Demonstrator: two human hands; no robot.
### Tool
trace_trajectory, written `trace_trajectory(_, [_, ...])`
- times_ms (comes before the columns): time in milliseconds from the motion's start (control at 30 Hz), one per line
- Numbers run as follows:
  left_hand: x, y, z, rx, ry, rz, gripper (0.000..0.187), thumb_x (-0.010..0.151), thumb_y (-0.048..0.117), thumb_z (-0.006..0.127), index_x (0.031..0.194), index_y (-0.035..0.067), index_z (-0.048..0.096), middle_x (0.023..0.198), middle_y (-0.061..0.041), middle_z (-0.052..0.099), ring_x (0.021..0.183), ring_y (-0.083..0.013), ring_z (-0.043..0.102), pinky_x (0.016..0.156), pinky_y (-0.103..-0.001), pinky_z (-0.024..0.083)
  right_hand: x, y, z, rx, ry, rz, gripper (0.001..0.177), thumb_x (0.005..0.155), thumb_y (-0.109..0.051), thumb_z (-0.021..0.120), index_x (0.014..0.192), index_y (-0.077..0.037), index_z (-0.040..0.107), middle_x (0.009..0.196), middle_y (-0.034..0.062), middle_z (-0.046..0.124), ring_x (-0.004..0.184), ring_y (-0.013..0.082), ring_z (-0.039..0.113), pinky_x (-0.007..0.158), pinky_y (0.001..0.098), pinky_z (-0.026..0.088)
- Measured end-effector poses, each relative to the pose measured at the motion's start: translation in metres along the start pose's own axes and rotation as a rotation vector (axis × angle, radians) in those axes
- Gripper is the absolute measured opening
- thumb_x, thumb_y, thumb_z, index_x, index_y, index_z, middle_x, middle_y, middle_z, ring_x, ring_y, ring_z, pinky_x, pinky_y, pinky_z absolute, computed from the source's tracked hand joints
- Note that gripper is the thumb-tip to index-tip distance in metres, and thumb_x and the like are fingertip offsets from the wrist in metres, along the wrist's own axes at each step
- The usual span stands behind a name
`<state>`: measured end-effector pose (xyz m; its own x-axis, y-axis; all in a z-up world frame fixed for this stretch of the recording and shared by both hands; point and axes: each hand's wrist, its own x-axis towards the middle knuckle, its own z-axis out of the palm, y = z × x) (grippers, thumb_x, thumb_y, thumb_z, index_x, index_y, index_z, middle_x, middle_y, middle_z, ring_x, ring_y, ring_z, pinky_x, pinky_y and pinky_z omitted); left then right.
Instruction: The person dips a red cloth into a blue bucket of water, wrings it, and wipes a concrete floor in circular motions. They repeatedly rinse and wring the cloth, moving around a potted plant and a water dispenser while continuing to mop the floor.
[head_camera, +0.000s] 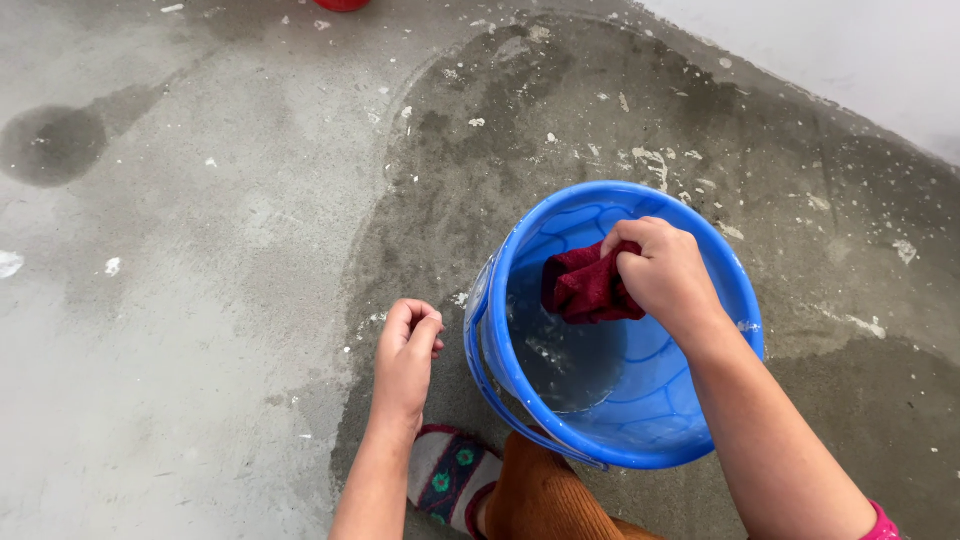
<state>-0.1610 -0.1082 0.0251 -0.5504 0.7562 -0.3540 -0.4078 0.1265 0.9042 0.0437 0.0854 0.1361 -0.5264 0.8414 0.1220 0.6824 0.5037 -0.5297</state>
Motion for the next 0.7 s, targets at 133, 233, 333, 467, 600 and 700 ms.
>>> trace_trajectory(133, [-0.001, -0.001, -0.003, -0.013, -0.004, 0.005, 0.009, 0.094, 0.017, 0.059, 0.091, 0.009, 0.058, 0.085, 0.001, 0.057, 0.077, -0.0098, 0.052, 0.072, -0.027, 0.046, 0.0, 0.0, 0.002, 0.003, 0.017, 0.013, 0.025, 0.076, -0.004, 0.054, 0.091, -0.004, 0.074, 0.087, 0.018, 0.072, 0.082, 0.0321, 0.07, 0.077, 0.0385, 0.055])
trace_trajectory(233, [-0.001, -0.001, -0.005, -0.005, 0.006, 0.001, 0.009, 0.094, 0.017, 0.059, 0.091, 0.009, 0.059, 0.084, 0.001, 0.057, 0.077, -0.0099, 0.052, 0.071, -0.028, 0.046, 0.0, -0.006, 0.003, 0.018, 0.024, 0.055, 0.025, 0.077, -0.006, 0.054, 0.091, -0.004, 0.075, 0.083, 0.0174, 0.073, 0.076, 0.0298, 0.072, 0.074, 0.0374, 0.056])
trace_trajectory(333, [-0.002, 0.0, -0.007, -0.018, 0.008, 0.011, 0.009, 0.094, 0.018, 0.059, 0.091, 0.009, 0.058, 0.085, 0.001, 0.057, 0.077, -0.0097, 0.052, 0.072, -0.027, 0.046, 0.0, -0.008, 0.004, -0.002, -0.002, 0.124, 0.026, 0.078, -0.006, 0.054, 0.092, -0.004, 0.075, 0.077, 0.0183, 0.072, 0.071, 0.0296, 0.07, 0.069, 0.038, 0.055])
trace_trajectory(467, [-0.004, 0.002, -0.009, -0.025, 0.011, 0.031, 0.008, 0.093, 0.016, 0.059, 0.092, 0.009, 0.059, 0.085, 0.001, 0.057, 0.077, -0.0099, 0.052, 0.072, -0.027, 0.046, 0.0, -0.005, 0.007, -0.007, 0.014, 0.057, 0.026, 0.078, -0.006, 0.054, 0.092, -0.004, 0.075, 0.077, 0.0177, 0.071, 0.069, 0.0284, 0.07, 0.068, 0.0371, 0.054])
trace_trajectory(600, [-0.007, 0.004, -0.013, -0.027, 0.022, 0.041, 0.008, 0.093, 0.016, 0.06, 0.092, 0.008, 0.058, 0.085, 0.001, 0.057, 0.077, -0.0099, 0.052, 0.072, -0.027, 0.046, -0.002, -0.012, 0.007, 0.006, -0.019, 0.139, 0.025, 0.078, -0.007, 0.053, 0.09, -0.003, 0.075, 0.07, 0.0173, 0.069, 0.063, 0.0262, 0.067, 0.063, 0.0374, 0.052])
trace_trajectory(700, [-0.009, 0.003, -0.015, -0.032, 0.029, 0.057, 0.008, 0.093, 0.017, 0.06, 0.092, 0.008, 0.058, 0.084, 0.001, 0.057, 0.076, -0.0098, 0.053, 0.071, -0.027, 0.046, -0.003, -0.016, 0.008, 0.027, -0.024, 0.158, 0.025, 0.078, -0.006, 0.053, 0.088, -0.003, 0.075, 0.067, 0.0162, 0.068, 0.061, 0.0245, 0.065, 0.061, 0.0369, 0.051])
